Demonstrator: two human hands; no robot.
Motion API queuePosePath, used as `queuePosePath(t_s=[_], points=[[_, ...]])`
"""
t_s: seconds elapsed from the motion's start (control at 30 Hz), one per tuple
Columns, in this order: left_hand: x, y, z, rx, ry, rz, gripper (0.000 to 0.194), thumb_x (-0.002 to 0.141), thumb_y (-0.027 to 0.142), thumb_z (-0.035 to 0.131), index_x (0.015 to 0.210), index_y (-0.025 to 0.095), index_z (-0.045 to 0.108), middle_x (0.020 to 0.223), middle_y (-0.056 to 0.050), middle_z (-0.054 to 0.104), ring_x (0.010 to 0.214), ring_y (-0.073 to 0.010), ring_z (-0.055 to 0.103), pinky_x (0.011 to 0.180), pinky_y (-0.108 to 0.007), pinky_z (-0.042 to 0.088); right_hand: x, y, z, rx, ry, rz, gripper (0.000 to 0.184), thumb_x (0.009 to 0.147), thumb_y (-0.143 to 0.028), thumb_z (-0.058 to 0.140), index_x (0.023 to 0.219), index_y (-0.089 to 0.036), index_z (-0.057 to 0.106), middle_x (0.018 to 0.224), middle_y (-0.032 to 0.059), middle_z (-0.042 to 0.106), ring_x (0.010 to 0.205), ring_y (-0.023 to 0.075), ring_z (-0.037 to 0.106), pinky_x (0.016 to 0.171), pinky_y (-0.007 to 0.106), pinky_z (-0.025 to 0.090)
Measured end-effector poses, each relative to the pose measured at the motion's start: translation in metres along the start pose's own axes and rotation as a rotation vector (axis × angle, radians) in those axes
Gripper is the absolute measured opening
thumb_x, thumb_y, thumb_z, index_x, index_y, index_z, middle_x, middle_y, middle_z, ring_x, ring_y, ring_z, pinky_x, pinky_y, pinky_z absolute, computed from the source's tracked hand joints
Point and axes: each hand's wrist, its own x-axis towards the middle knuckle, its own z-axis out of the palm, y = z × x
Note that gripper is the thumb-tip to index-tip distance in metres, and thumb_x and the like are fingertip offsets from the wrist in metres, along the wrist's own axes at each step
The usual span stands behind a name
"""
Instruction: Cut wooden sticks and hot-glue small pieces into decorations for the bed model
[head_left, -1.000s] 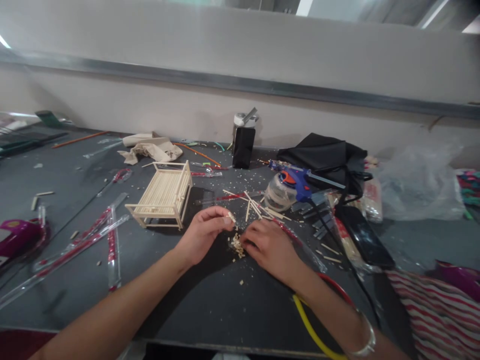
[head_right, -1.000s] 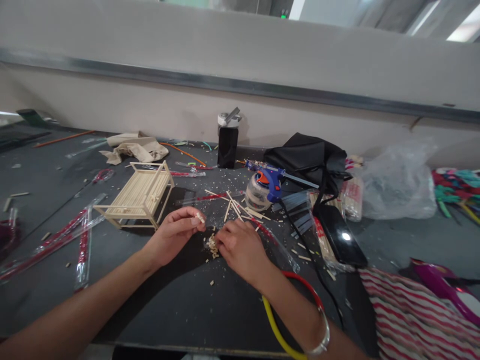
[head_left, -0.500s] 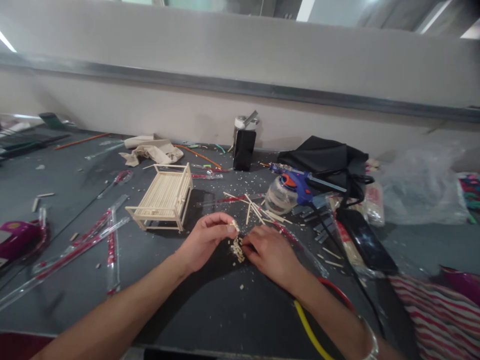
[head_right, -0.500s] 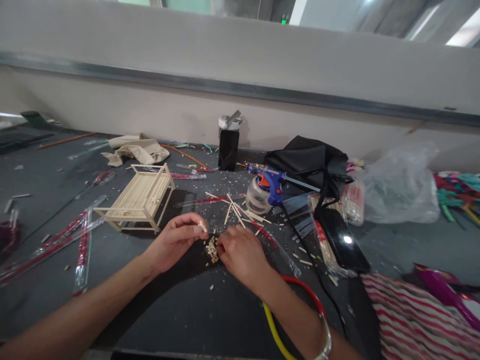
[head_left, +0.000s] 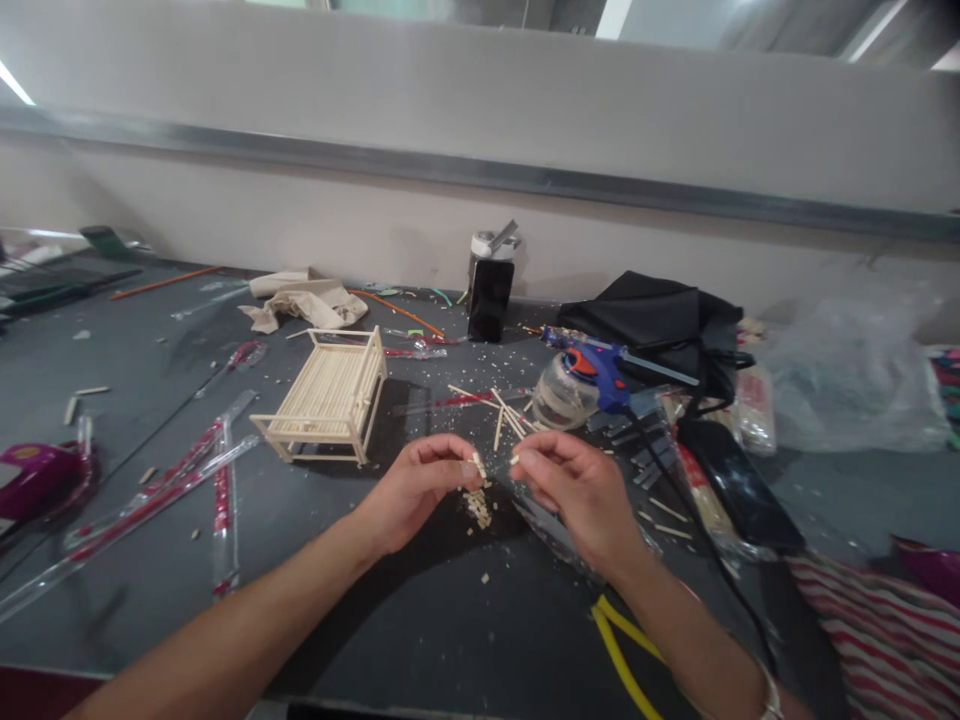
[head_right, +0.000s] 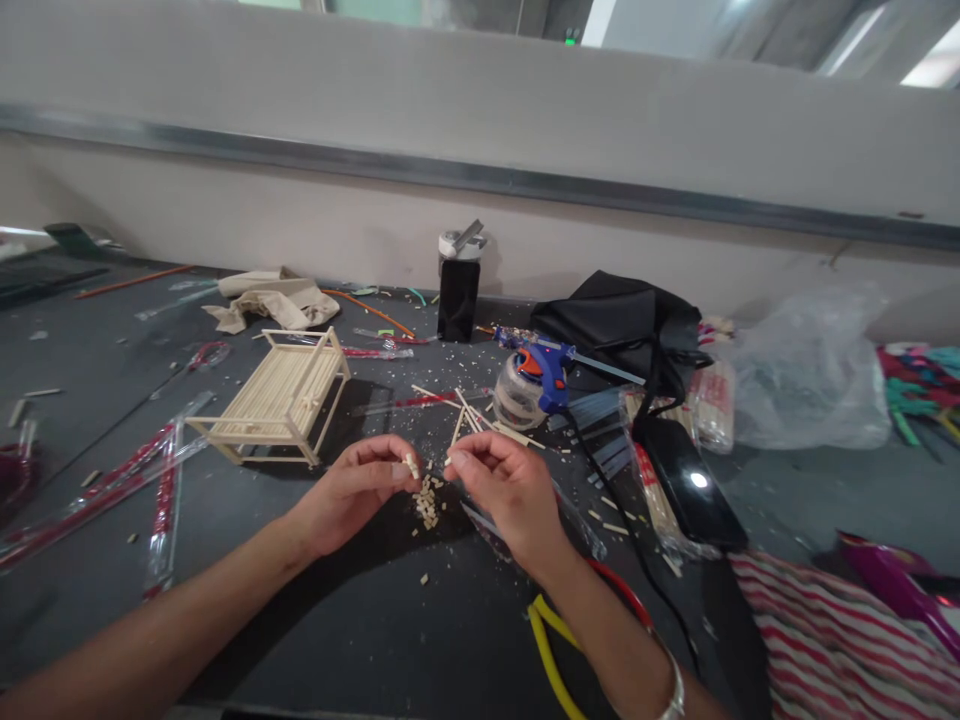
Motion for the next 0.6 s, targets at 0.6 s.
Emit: queuePosePath(t_s=[0.6], points=[[0.004, 0.003, -0.003, -0.019, 0.063, 0.082, 0.011, 0.067, 0.018, 0.076, 0.073, 0.014, 0.069, 0.069, -0.001, 0.065, 0.067, -0.0108, 0.057, 0.069, -0.023, 0.042, 0.011, 0.020, 0.003, -0.956, -0.259, -0.321, 0.009, 0.082, -0.015, 0.062, 0.079, -0.021, 0.068, 0.082, 0.0029, 0.067, 0.083, 0.0199, 0.057, 0.078, 0.032, 0.040]])
